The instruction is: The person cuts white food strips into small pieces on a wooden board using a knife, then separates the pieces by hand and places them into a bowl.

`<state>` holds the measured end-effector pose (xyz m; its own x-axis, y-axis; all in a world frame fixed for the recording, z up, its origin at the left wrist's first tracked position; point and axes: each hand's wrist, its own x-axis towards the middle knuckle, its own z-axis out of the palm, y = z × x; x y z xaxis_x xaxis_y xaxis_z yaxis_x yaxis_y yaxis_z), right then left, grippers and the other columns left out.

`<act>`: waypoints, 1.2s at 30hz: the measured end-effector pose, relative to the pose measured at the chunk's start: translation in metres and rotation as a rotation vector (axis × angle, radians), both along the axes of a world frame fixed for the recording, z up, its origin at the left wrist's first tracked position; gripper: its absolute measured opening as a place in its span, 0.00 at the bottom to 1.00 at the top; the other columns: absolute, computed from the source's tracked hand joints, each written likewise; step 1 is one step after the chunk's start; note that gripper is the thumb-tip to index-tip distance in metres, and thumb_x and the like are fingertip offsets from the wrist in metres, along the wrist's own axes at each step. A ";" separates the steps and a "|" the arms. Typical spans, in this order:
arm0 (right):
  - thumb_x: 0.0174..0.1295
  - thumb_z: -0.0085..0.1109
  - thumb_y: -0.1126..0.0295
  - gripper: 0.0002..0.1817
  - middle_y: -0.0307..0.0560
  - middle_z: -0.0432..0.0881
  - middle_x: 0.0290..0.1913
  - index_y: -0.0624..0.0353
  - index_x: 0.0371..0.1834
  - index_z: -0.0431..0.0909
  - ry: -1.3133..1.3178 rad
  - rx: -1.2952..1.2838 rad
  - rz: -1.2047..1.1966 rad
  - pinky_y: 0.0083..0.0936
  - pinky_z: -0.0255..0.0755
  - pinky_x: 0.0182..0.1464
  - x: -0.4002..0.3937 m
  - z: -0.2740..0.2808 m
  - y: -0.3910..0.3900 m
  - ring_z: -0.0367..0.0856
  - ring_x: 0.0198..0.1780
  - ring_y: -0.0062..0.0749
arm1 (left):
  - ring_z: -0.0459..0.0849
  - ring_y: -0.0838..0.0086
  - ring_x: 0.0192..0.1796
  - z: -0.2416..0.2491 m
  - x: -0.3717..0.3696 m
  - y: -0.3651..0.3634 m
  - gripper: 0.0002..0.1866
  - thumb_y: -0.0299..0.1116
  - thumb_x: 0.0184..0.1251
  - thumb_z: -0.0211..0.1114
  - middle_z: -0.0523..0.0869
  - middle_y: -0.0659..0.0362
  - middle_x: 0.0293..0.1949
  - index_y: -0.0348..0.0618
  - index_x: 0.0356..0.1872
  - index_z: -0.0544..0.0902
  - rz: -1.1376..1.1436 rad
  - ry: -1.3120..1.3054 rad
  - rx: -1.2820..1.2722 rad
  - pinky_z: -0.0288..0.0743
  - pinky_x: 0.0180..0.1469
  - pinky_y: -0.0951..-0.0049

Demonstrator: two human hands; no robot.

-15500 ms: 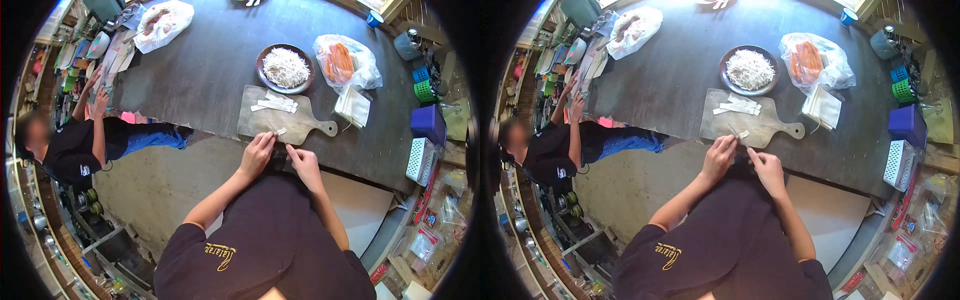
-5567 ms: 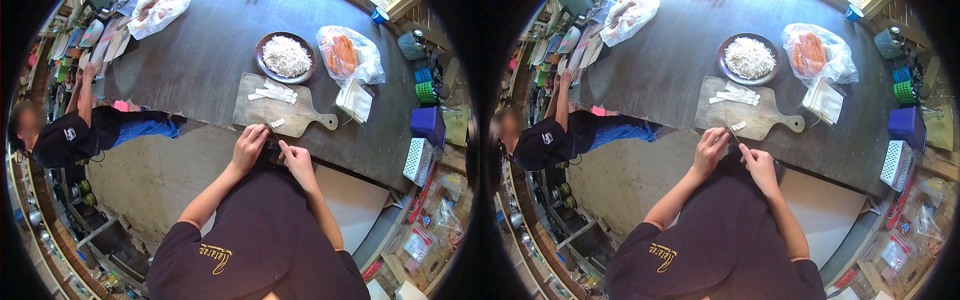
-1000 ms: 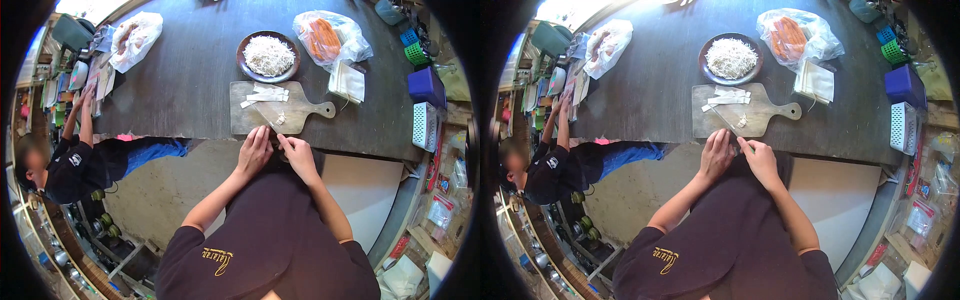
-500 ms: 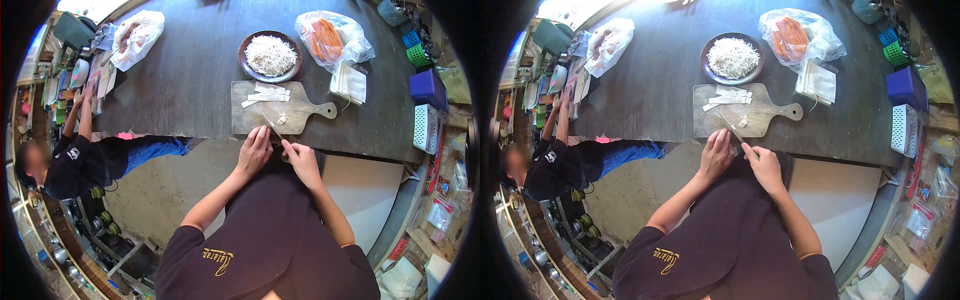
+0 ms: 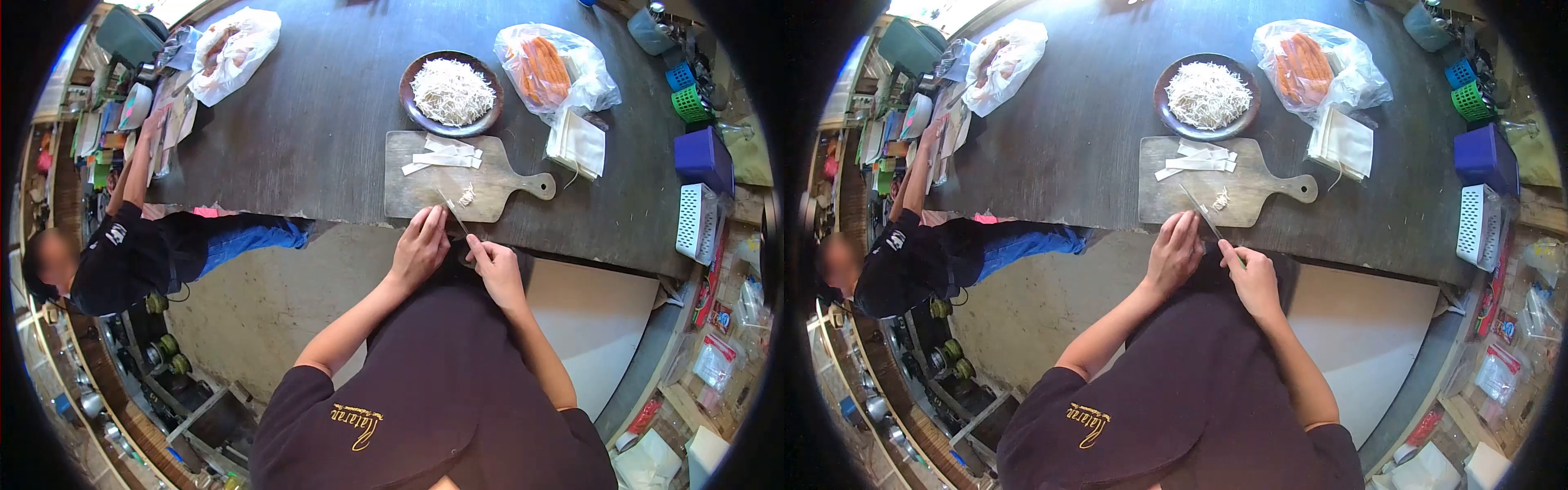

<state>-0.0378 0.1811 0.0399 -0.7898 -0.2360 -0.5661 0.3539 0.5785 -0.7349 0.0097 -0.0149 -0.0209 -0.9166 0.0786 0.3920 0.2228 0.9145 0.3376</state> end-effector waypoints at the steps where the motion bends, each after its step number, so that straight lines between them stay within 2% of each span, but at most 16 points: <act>1: 0.80 0.61 0.40 0.32 0.45 0.79 0.19 0.62 0.34 0.90 0.032 -0.041 -0.005 0.33 0.73 0.34 -0.002 -0.004 -0.004 0.81 0.24 0.31 | 0.78 0.55 0.73 0.001 0.000 0.001 0.28 0.26 0.66 0.70 0.80 0.48 0.69 0.26 0.67 0.82 -0.001 0.007 0.017 0.76 0.75 0.60; 3: 0.79 0.61 0.40 0.32 0.44 0.78 0.18 0.62 0.33 0.90 0.100 -0.117 -0.018 0.33 0.72 0.33 -0.010 -0.012 -0.016 0.80 0.23 0.31 | 0.78 0.54 0.72 0.000 -0.001 0.004 0.27 0.24 0.66 0.70 0.80 0.47 0.69 0.26 0.67 0.82 -0.001 0.012 0.042 0.77 0.75 0.58; 12: 0.79 0.60 0.39 0.33 0.47 0.81 0.20 0.61 0.35 0.92 0.029 -0.002 0.009 0.34 0.75 0.35 -0.003 0.000 -0.004 0.84 0.25 0.34 | 0.76 0.56 0.74 0.000 0.000 0.000 0.29 0.27 0.67 0.70 0.80 0.48 0.70 0.26 0.69 0.81 -0.001 -0.016 -0.005 0.75 0.77 0.62; 15: 0.82 0.63 0.47 0.31 0.37 0.72 0.18 0.67 0.30 0.86 0.115 -0.100 -0.018 0.26 0.63 0.28 -0.014 -0.002 -0.022 0.69 0.22 0.17 | 0.76 0.56 0.74 -0.003 0.002 0.002 0.29 0.27 0.67 0.70 0.80 0.48 0.70 0.26 0.69 0.81 0.008 -0.015 0.011 0.75 0.77 0.62; 18: 0.78 0.61 0.39 0.33 0.47 0.80 0.18 0.61 0.34 0.92 0.119 -0.037 0.018 0.34 0.74 0.34 -0.013 -0.004 -0.016 0.83 0.24 0.34 | 0.76 0.56 0.74 -0.001 0.000 0.001 0.28 0.27 0.67 0.70 0.80 0.48 0.70 0.26 0.68 0.81 0.008 -0.017 0.018 0.75 0.77 0.62; 21: 0.79 0.60 0.38 0.34 0.47 0.80 0.19 0.61 0.34 0.91 0.028 0.018 0.012 0.35 0.74 0.35 -0.001 0.007 -0.002 0.83 0.25 0.35 | 0.76 0.56 0.74 0.002 0.002 0.001 0.28 0.28 0.68 0.69 0.80 0.48 0.69 0.26 0.68 0.82 0.012 -0.025 0.016 0.75 0.77 0.61; 27: 0.79 0.61 0.39 0.33 0.47 0.79 0.18 0.62 0.32 0.90 0.083 -0.072 0.018 0.34 0.73 0.34 -0.017 -0.010 -0.018 0.82 0.23 0.34 | 0.77 0.57 0.74 0.000 0.003 0.002 0.27 0.28 0.68 0.69 0.81 0.48 0.69 0.26 0.68 0.82 0.016 -0.013 -0.008 0.75 0.77 0.62; 34: 0.80 0.60 0.40 0.33 0.47 0.80 0.19 0.63 0.33 0.90 0.020 0.026 0.012 0.36 0.74 0.34 0.000 0.002 -0.001 0.82 0.24 0.36 | 0.78 0.57 0.74 0.001 0.003 0.000 0.27 0.27 0.68 0.69 0.81 0.48 0.69 0.27 0.67 0.83 0.015 -0.014 0.002 0.76 0.76 0.62; 36: 0.80 0.60 0.40 0.33 0.46 0.79 0.18 0.63 0.33 0.90 0.091 -0.043 0.005 0.35 0.73 0.33 -0.006 -0.008 -0.011 0.81 0.23 0.34 | 0.78 0.58 0.73 0.001 0.000 0.000 0.26 0.27 0.68 0.69 0.81 0.48 0.69 0.27 0.67 0.83 0.017 -0.007 0.005 0.76 0.77 0.62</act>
